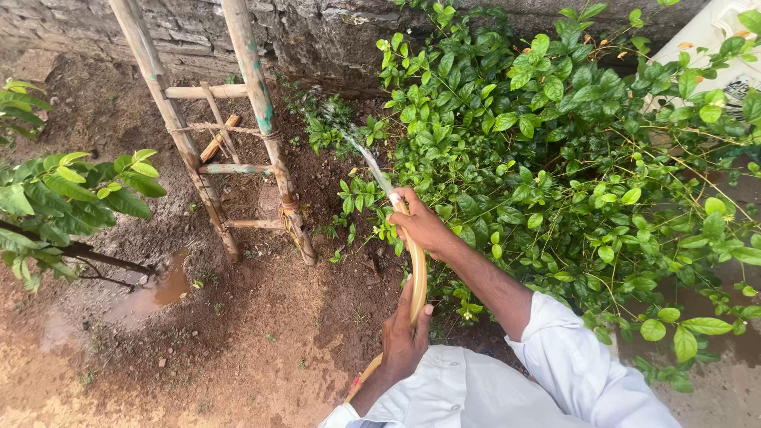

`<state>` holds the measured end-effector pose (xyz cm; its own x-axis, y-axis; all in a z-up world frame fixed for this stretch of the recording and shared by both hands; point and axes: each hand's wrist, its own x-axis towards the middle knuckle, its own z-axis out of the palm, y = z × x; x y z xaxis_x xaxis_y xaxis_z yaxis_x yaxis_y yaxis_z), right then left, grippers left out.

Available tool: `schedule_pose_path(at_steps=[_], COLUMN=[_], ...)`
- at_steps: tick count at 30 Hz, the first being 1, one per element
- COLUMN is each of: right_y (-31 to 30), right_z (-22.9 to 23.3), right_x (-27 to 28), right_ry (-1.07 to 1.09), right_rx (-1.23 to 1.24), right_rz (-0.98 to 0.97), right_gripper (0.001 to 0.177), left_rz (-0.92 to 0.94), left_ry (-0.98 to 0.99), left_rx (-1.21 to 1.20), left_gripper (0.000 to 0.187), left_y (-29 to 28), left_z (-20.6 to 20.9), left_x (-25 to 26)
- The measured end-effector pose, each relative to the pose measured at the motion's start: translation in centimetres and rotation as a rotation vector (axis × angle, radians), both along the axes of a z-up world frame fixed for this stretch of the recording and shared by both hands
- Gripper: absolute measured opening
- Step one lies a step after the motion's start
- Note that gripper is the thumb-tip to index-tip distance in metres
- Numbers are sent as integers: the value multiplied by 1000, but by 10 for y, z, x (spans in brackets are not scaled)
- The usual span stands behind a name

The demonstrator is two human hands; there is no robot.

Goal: The person waters several plants in a yard using a garden hose, moving from one plant to another while holding the hose nozzle.

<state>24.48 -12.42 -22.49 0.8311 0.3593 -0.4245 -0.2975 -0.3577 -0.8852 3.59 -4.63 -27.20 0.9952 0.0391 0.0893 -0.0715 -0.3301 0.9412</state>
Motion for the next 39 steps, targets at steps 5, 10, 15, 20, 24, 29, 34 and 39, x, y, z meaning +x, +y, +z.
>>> schedule_pose_path(at_steps=[5, 10, 15, 20, 24, 29, 34, 39], right_y=[-6, -23, -57, -96, -115, -132, -145, -159], right_z=[9, 9, -9, -27, -33, -24, -5, -2], right_x=[-2, -16, -53, -100, -123, -135, -149, -159], right_ry=[7, -19, -39, -165, -342, -464, -509, -485], right_rx=[-30, -33, 125, 293, 276, 194, 230, 127], right_rz=[-75, -120, -399, -629, -744, -852, -844, -941], right_gripper=[59, 57, 58, 60, 52, 47, 49, 52], left_rz=[-30, -77, -190, -344, -456, -498, -568, -653], left_ry=[-65, -150, 1, -75, 145, -74, -147, -86], left_rx=[-13, -75, -5, 23, 136, 107, 200, 154], left_gripper=[64, 59, 56, 53, 59, 62, 67, 65], left_y=[3, 3, 8, 7, 5, -9, -17, -26], left_z=[8, 5, -6, -13, -14, -27, -32, -22], left_x=[2, 2, -5, -5, -2, 3, 8, 11])
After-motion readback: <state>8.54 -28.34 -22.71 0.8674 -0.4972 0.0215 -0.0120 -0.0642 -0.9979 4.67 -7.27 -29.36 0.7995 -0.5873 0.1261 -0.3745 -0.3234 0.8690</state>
